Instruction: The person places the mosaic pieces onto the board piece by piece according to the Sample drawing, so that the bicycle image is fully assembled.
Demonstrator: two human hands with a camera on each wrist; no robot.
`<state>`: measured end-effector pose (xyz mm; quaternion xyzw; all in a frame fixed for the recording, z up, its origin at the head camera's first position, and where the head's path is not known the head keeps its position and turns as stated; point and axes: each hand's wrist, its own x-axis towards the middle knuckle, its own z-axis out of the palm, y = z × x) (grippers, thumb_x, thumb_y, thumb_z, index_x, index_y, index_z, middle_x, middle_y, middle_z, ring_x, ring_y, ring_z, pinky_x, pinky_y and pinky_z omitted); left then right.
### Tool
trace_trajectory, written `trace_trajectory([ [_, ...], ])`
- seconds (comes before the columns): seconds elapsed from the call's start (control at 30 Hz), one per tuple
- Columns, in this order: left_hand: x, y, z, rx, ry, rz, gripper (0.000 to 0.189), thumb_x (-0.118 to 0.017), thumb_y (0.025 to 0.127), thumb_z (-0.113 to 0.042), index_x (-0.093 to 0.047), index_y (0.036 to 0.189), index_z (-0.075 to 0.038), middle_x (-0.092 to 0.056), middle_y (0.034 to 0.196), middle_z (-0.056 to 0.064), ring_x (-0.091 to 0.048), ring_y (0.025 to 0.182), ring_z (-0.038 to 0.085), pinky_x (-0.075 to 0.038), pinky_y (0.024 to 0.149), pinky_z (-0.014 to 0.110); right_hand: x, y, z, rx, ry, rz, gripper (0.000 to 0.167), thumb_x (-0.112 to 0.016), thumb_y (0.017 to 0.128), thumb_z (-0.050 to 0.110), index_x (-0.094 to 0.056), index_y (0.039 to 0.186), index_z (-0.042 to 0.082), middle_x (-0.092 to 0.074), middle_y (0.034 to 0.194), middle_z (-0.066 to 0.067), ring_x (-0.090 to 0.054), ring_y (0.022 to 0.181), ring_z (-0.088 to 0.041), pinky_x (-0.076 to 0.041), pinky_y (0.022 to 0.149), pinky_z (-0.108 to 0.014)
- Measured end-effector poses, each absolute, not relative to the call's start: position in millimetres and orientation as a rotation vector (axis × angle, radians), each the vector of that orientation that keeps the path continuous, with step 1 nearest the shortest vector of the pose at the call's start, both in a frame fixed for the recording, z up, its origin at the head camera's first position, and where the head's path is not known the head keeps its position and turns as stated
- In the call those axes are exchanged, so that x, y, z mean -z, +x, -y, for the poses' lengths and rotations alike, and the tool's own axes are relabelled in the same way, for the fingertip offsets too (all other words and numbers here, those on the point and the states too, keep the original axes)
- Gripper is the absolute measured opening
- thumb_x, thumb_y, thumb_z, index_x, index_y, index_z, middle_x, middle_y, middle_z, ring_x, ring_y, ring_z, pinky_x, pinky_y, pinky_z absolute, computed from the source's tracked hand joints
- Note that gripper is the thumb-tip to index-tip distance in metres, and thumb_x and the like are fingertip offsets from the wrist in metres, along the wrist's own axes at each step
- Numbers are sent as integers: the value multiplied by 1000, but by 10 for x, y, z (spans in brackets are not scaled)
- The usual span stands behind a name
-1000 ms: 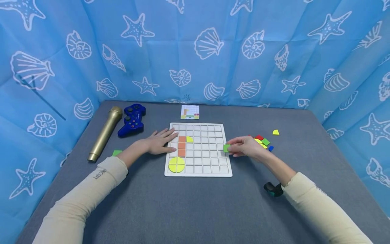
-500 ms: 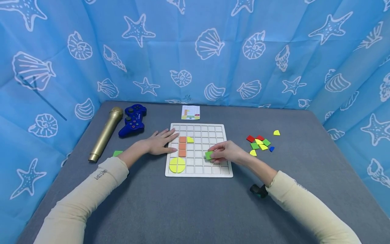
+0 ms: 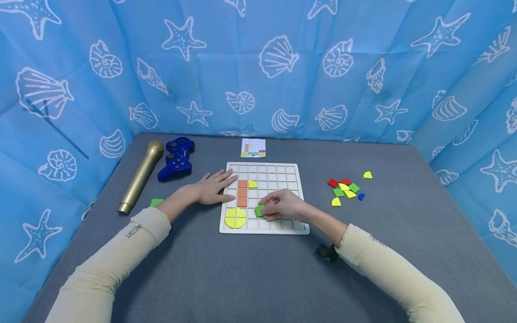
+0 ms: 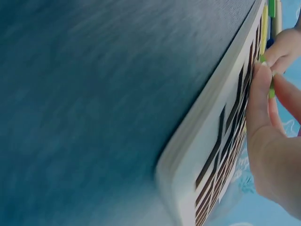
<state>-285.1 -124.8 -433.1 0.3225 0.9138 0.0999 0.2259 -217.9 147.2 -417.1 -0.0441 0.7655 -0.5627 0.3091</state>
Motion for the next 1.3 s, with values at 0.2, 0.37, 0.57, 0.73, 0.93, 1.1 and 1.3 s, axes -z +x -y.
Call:
trace_trajectory([
  [0.2, 4314, -2843, 1237, -265, 889, -2522, 76, -41, 97, -56, -7, 155, -20, 1, 159, 8, 2, 143, 31, -1, 109, 59, 4211, -2173, -1338, 1498, -69, -2076, 22, -66, 88, 0, -65, 109, -5, -68, 87, -15, -68, 73, -18, -55, 69, -32],
  [0.37, 4315, -2852, 1242, -277, 877, -2520, 76, -41, 97, -56, -7, 155, -20, 1, 159, 8, 1, 143, 31, -1, 109, 59, 4238, -2170, -1298, 1464, -87, -2126, 21, -68, 87, 2, -66, 107, -4, -68, 84, -12, -66, 69, -16, -55, 67, -30],
  [0.57, 4334, -2872, 1238, -279, 869, -2513, 77, -40, 97, -57, -6, 155, -20, 3, 159, 7, 3, 144, 31, 1, 109, 59, 4230, -2137, -1287, 1361, -222, -2267, 16, -69, 88, 9, -69, 100, -1, -66, 74, -8, -65, 64, -15, -55, 61, -30],
  [0.73, 4324, -2864, 1236, -274, 868, -2512, 77, -40, 97, -57, -6, 155, -20, 2, 159, 8, 3, 143, 31, 0, 108, 60, 4220, -2119, -1289, 1281, -300, -2365, 14, -66, 91, 13, -71, 98, 2, -65, 71, -5, -63, 63, -15, -53, 59, -29],
  [0.93, 4316, -2863, 1224, -260, 871, -2520, 76, -40, 97, -57, -6, 155, -20, 2, 159, 8, 2, 143, 31, 1, 108, 60, 4219, -2124, -1294, 1292, -283, -2351, 16, -65, 93, 16, -71, 102, 4, -66, 75, -5, -63, 67, -16, -53, 61, -29],
  [1.1, 4331, -2883, 1222, -268, 858, -2510, 77, -40, 97, -58, -6, 155, -22, 3, 159, 6, 3, 144, 30, 1, 109, 59, 4209, -2158, -1345, 1298, -260, -2310, 18, -64, 93, 18, -70, 105, 6, -67, 80, -6, -63, 70, -18, -53, 62, -29],
  [1.3, 4361, -2888, 1233, -260, 840, -2511, 77, -39, 96, -60, -5, 155, -24, 4, 159, 3, 4, 144, 28, 2, 109, 57, 4144, -2230, -1530, 1385, -218, -2055, 28, -58, 97, 18, -63, 121, 4, -67, 99, -11, -62, 81, -21, -53, 73, -32],
])
